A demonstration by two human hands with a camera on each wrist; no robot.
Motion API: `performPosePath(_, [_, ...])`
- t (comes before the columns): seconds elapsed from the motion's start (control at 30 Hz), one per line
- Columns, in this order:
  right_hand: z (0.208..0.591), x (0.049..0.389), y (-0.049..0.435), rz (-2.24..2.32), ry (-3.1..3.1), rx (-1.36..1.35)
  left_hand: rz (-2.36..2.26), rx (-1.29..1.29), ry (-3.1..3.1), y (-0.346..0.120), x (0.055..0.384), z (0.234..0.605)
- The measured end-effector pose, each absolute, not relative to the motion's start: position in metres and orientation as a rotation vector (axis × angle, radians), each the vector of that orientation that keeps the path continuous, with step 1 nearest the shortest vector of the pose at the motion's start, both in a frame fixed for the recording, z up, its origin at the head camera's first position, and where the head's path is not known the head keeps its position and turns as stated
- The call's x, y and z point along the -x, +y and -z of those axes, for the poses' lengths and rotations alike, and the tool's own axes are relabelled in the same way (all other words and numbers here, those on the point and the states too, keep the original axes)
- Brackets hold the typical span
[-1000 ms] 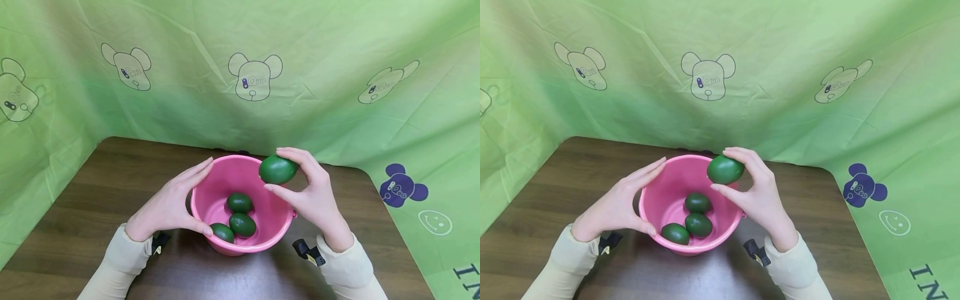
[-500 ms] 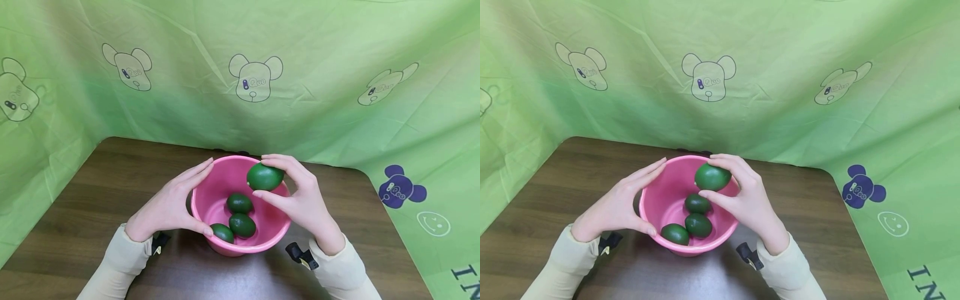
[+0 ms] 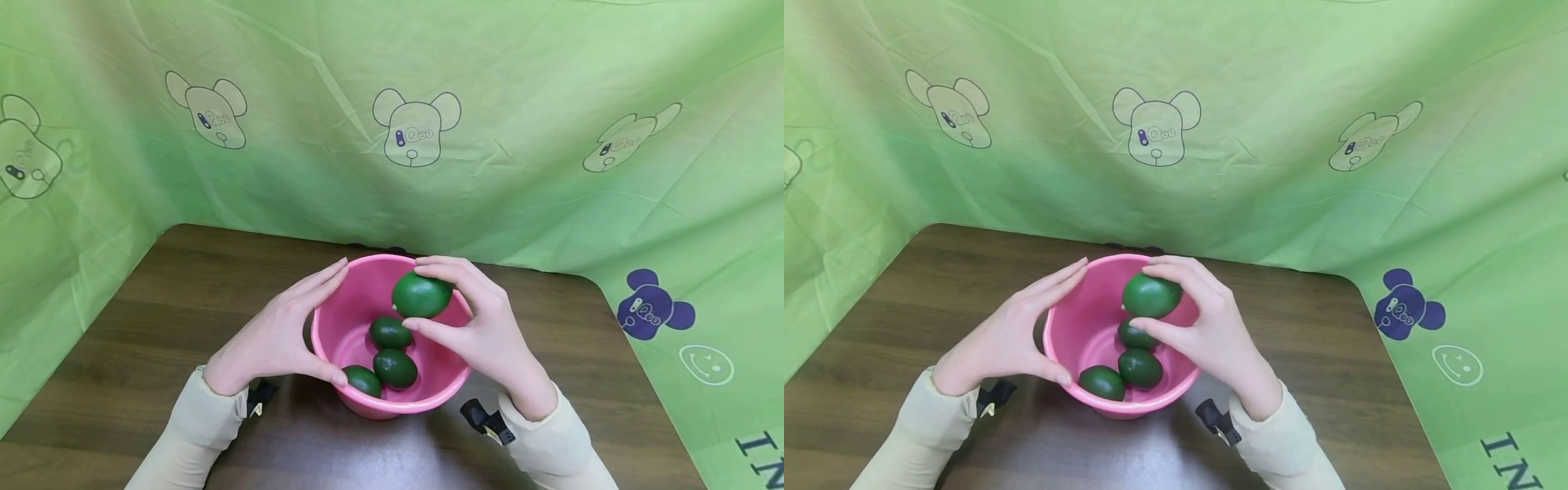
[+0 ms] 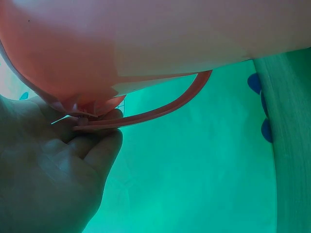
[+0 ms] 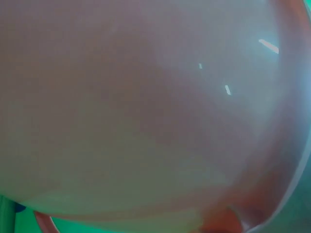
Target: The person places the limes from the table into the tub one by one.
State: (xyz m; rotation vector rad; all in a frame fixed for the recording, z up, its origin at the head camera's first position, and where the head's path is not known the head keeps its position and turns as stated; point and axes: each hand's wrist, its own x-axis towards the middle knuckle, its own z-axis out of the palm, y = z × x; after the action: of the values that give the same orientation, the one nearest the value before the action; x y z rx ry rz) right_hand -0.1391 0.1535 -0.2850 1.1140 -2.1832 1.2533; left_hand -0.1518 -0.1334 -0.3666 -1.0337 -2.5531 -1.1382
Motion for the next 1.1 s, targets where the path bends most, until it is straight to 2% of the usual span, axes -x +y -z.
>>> performPosePath(1.1, [0.291,0.143,0.134,-1.267,-2.170,-1.257,1.129,1.034,-2.560,-0.134,0.153,0.368])
